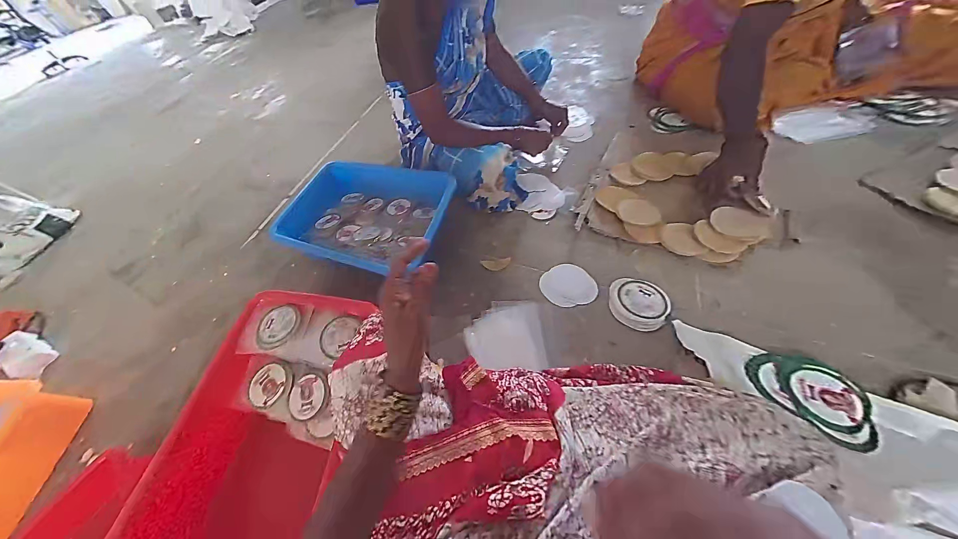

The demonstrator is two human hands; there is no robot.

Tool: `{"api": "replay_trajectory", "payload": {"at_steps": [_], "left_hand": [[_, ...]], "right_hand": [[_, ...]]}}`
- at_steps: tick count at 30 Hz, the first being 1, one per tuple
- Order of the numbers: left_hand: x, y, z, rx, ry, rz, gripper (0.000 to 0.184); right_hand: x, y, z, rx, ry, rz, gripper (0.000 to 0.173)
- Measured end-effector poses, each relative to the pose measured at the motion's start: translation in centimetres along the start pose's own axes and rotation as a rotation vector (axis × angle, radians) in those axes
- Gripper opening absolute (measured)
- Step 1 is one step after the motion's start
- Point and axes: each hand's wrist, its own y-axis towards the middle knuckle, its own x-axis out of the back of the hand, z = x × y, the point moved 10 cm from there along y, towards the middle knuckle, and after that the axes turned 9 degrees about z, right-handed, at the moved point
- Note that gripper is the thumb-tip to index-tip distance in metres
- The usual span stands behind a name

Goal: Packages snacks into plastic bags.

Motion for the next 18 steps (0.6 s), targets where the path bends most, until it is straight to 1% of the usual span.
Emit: {"api": "replay_trajectory", "payload": {"at_steps": [2, 3, 4, 5, 6, 7, 8, 10, 11, 12, 13, 14, 17, 18], "left_hand": [[-4.9, 1.3, 2.1, 0.051, -0.088, 0.094, 0.034], [-6.9, 1.6, 3.5, 0.100, -0.102, 0.129, 0.034], [-8.6, 1.6, 5.2, 0.154, -0.086, 0.163, 0.034], [-10.0, 1.3, 7.2, 0.213, -0.041, 0.213, 0.034], [-11.2, 0.7, 9.3, 0.279, 0.028, 0.287, 0.036], [-12.2, 0.0, 11.4, 0.347, 0.096, 0.371, 0.038], [-12.9, -0.7, 13.0, 0.400, 0.130, 0.432, 0.038], [-13.5, -1.5, 14.5, 0.450, 0.112, 0.452, 0.036], [-13.6, -1.5, 14.4, 0.450, 0.083, 0.444, 0.035], [-13.7, -1.3, 14.1, 0.448, 0.052, 0.433, 0.034], [-13.8, -1.2, 13.9, 0.448, 0.022, 0.422, 0.034], [-13.9, -1.1, 13.9, 0.453, -0.003, 0.412, 0.033], [-14.5, -1.2, 14.4, 0.490, -0.039, 0.422, 0.031], [-14.7, -1.1, 14.5, 0.494, -0.026, 0.439, 0.032]], "right_hand": [[5.0, 0.0, -8.5, -0.214, -0.336, -0.190, 0.026], [7.1, -0.4, -12.9, -0.370, -0.465, -0.253, 0.024], [8.7, -0.8, -17.3, -0.565, -0.535, -0.251, 0.021], [9.5, -1.2, -21.3, -0.759, -0.560, -0.195, 0.021], [9.7, -1.7, -24.9, -0.934, -0.576, -0.106, 0.026], [9.4, -2.1, -28.0, -1.053, -0.604, -0.020, 0.033], [8.6, -2.4, -30.7, -1.122, -0.658, 0.049, 0.043], [6.3, -3.0, -35.0, -1.123, -0.788, 0.191, 0.065], [5.0, -3.2, -36.3, -1.059, -0.838, 0.219, 0.069], [4.1, -3.3, -37.2, -0.979, -0.883, 0.219, 0.068], [3.4, -3.4, -37.6, -0.931, -0.905, 0.227, 0.062], [3.2, -3.5, -37.6, -0.916, -0.911, 0.227, 0.057], [3.7, -3.9, -37.0, -0.989, -0.852, 0.294, 0.052], [4.4, -3.8, -36.5, -0.996, -0.815, 0.265, 0.049]]}}
